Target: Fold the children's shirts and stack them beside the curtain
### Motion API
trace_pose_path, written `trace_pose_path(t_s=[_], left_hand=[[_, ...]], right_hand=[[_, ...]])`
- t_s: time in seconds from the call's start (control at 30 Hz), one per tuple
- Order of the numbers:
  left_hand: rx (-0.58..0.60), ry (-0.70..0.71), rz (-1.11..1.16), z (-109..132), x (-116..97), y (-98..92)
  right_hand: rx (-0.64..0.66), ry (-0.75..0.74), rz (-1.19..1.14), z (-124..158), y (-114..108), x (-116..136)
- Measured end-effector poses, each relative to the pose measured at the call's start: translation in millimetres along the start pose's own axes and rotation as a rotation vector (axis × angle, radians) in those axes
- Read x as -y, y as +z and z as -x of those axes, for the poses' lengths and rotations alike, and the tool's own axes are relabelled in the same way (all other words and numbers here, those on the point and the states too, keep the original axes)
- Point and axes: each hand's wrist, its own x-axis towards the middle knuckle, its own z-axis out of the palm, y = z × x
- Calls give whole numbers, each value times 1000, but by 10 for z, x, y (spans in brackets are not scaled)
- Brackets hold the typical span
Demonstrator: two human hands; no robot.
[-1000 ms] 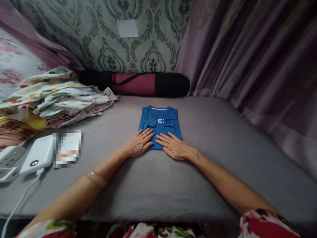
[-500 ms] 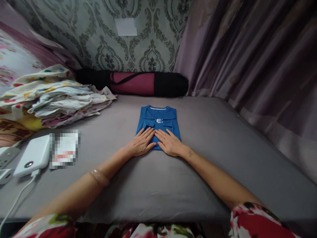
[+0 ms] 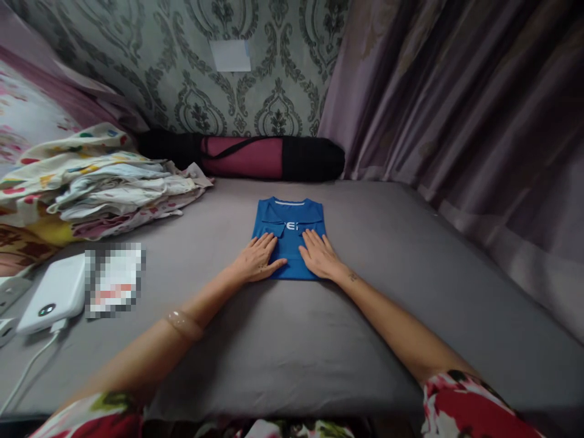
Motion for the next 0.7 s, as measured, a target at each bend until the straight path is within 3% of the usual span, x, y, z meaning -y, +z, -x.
trace_pose_path(t_s=[0.13,0.3,0.4,0.47,0.53,0.6,0.67,0.7], left_hand=[[-115,-91,-19,-41,16,18],[-47,-108,-14,-31,43,120],[-1,-121,23,-77,66,73],[23,-150,95,-132,15,-62],[-51,-146,255,-145,-142,-294],[-232,4,547,-33,-402,-596],[-259,203,899,247,-696,-913],[-216,301,1022,439,-829,-1061]], right_hand=[[-45,83,6,-18,5,-43],[-28,74,15,-14,53,-53],[-31,83,20,-9,44,-35],[-29,83,19,-7,31,-25],[-22,84,15,-3,21,-20],[-13,88,14,3,15,-22],[-12,77,19,11,15,-27],[-14,72,22,13,16,-30]])
